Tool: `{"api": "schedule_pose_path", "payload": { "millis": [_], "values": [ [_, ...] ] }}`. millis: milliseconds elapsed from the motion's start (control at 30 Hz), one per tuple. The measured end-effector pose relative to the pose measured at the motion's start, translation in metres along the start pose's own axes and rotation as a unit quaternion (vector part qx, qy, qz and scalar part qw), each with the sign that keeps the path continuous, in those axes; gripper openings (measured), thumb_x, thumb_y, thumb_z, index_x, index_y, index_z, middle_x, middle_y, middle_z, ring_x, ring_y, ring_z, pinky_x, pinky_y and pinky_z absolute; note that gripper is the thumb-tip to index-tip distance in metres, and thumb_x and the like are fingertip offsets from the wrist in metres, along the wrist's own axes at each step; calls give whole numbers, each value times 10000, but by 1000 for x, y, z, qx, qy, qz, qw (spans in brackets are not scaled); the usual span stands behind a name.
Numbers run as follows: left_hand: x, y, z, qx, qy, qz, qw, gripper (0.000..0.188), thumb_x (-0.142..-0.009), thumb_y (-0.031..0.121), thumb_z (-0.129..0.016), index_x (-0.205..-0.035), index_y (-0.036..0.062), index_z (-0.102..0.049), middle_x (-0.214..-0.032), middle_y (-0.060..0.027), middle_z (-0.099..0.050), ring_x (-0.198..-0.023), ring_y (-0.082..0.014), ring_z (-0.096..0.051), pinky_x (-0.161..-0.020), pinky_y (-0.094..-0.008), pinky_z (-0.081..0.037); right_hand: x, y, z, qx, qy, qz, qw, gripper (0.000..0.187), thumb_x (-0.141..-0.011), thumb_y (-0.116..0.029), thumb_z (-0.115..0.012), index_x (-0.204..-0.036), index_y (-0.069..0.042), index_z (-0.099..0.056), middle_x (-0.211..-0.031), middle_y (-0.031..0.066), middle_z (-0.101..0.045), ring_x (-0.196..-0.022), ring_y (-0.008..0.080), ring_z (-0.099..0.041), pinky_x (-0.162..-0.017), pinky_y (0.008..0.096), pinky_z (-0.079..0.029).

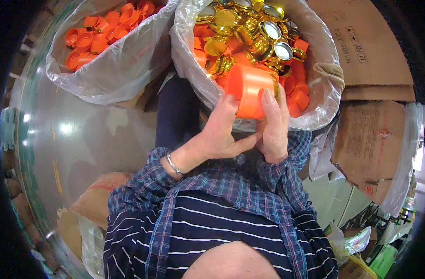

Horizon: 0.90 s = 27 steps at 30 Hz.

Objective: The person repeatedly picks orange plastic cups and gold-colored lids from a large bag, presses the lids onto the cups, and returns the assembled units to the same bag. The process is continuous and repetitive, with no visible change in the overall quantity of items.

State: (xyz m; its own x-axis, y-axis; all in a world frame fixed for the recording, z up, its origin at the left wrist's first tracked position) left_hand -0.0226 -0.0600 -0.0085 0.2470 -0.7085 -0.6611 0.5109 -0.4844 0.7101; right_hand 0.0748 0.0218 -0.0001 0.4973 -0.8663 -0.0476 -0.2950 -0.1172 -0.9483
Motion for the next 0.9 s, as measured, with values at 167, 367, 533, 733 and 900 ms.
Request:
{"api": "schedule_pose_path", "payload": {
  "millis": [167,367,533,733,900],
  "values": [
    [-3,-13,8,493,100,292,814,505,-1036,326,-532,-1369,-49,-467,-1293,-102,-586,-1173,-181,-580,-1037,-318,-437,-3,-13,-1,362,-129,297,874,878,-732,-260,-826,-1443,-16,-374,-1392,156,-468,-1311,272,-462,-1094,414,-383],
    [-11,-3,5,126,-35,190,973,244,-1011,203,-581,-1143,8,-643,-1103,-139,-674,-989,-220,-649,-872,-318,-500,-10,17,6,-40,-17,17,999,454,-1044,-237,-460,-1416,17,-404,-1352,143,-514,-1220,218,-526,-1063,347,-401],
    [-3,-10,-10,331,98,277,897,314,-1036,252,-557,-1154,-25,-644,-1107,-50,-667,-993,-104,-592,-847,-285,-490,-4,3,-2,169,45,135,975,416,-1055,-245,-440,-1367,29,-471,-1317,128,-534,-1172,190,-525,-1034,315,-396],
    [-17,-14,-8,338,136,332,870,397,-1049,304,-524,-1212,-45,-621,-1138,-49,-657,-1031,-99,-596,-928,-270,-477,-13,15,-9,83,53,107,989,329,-1051,-175,-437,-1286,28,-544,-1208,86,-575,-1106,159,-522,-993,307,-417],
    [-26,-27,-10,471,203,422,747,444,-1054,366,-482,-1267,-12,-578,-1194,-87,-643,-1079,-168,-630,-954,-326,-495,-22,-8,-12,385,15,344,856,427,-846,-143,-660,-1230,25,-575,-1164,206,-604,-1053,350,-588,-934,392,-473]
  ]
}}
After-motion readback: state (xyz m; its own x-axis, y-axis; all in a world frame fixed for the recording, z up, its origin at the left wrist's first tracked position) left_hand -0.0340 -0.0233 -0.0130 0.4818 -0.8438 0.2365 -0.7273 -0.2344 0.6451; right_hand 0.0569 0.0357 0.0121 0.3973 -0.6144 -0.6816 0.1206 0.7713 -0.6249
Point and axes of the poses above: each hand's wrist, its own x-axis away from the middle knuckle, its own z-axis out of the back of the hand, y = z × x, the point moved 4 cm from there along -x, towards the middle knuckle
